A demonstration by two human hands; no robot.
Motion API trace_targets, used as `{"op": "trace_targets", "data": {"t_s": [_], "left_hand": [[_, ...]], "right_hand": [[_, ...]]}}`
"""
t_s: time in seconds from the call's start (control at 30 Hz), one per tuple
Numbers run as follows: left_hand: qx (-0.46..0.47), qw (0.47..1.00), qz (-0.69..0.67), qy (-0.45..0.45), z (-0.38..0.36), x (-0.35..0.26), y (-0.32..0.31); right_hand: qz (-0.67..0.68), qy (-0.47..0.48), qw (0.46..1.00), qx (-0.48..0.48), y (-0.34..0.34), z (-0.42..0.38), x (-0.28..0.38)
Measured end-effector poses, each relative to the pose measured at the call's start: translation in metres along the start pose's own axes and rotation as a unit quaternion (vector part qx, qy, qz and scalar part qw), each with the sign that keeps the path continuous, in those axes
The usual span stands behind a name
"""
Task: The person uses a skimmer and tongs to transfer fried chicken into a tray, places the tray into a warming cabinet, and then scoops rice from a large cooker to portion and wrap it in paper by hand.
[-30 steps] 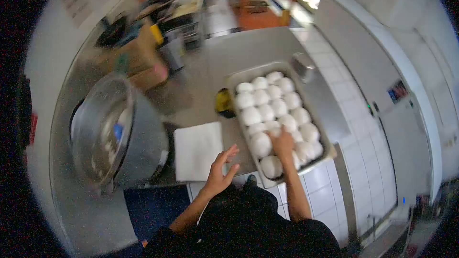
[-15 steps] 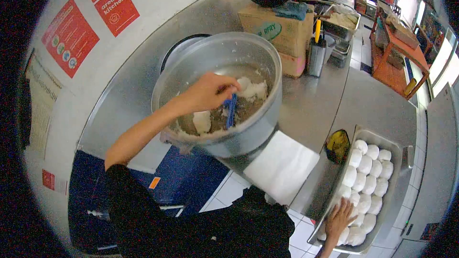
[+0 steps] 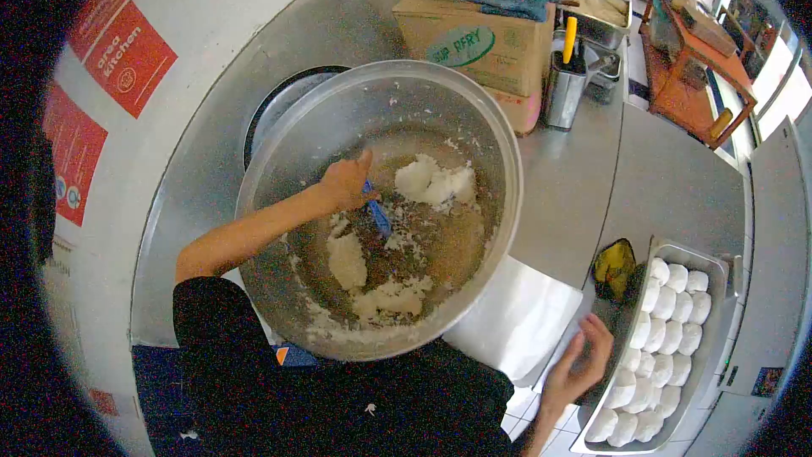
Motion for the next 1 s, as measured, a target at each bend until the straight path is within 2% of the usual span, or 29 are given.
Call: {"op": "trace_targets", "data": {"t_s": [0.03, 0.13, 0.17, 0.23, 0.27, 0.3, 0.37, 0.43, 0.57, 0.67, 0.7, 0.77, 0.83, 0.9, 1.0], "left_hand": [[0.008, 0.999, 0.015, 0.049, 0.005, 0.016, 0.002], [0.056, 0.992, 0.082, 0.074, 0.015, 0.044, -0.018], [0.061, 0.992, 0.084, 0.073, 0.016, 0.047, -0.02], [0.096, 0.987, 0.127, 0.013, 0.011, 0.042, -0.021], [0.103, 0.986, 0.128, 0.015, 0.01, 0.043, -0.026], [0.116, 0.985, 0.124, 0.014, 0.008, 0.045, -0.029], [0.141, 0.982, 0.125, 0.029, -0.003, 0.054, -0.034], [0.143, 0.982, 0.081, 0.098, -0.008, 0.062, -0.024], [0.14, 0.979, 0.082, 0.123, -0.025, 0.069, -0.026], [0.101, 0.986, -0.036, 0.128, -0.019, 0.096, -0.018], [0.106, 0.985, -0.032, 0.13, -0.023, 0.104, -0.015], [0.049, 0.985, -0.162, 0.022, -0.031, 0.097, 0.009], [0.088, 0.984, -0.151, 0.031, -0.034, 0.104, -0.001], [0.084, 0.983, -0.161, -0.041, -0.04, 0.094, -0.002], [0.108, 0.988, -0.087, -0.066, -0.043, 0.079, -0.014]], "right_hand": [[0.034, 0.018, 0.999, 0.0, -0.019, 0.012, 0.024], [0.146, 0.117, 0.982, 0.002, -0.06, 0.031, 0.08], [0.175, 0.168, 0.97, 0.006, -0.067, 0.035, 0.094], [0.173, 0.237, 0.956, 0.021, -0.079, 0.039, 0.114], [0.171, 0.249, 0.953, 0.023, -0.086, 0.039, 0.118], [0.18, 0.245, 0.952, 0.029, -0.092, 0.041, 0.117], [0.129, 0.274, 0.948, 0.101, -0.112, 0.04, 0.122], [0.147, 0.252, 0.952, 0.094, -0.119, 0.038, 0.116], [0.162, 0.222, 0.959, 0.064, -0.116, 0.034, 0.106], [0.167, 0.238, 0.955, 0.058, -0.116, 0.033, 0.107], [0.17, 0.233, 0.956, 0.059, -0.117, 0.032, 0.105], [0.175, 0.249, 0.952, 0.039, -0.116, 0.03, 0.104], [0.181, 0.254, 0.95, 0.027, -0.117, 0.029, 0.102], [0.187, 0.252, 0.949, 0.02, -0.117, 0.028, 0.102], [0.204, 0.251, 0.946, 0.003, -0.118, 0.024, 0.098]]}}
Point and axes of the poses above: each hand's wrist, its own z-axis towards the middle knuckle, its own y-axis out of the back of the hand, x = y × z, the point moved 9 cm from there along z, towards the middle knuckle, and after that the axes turned 14 degrees about y, right-handed, at the moved point
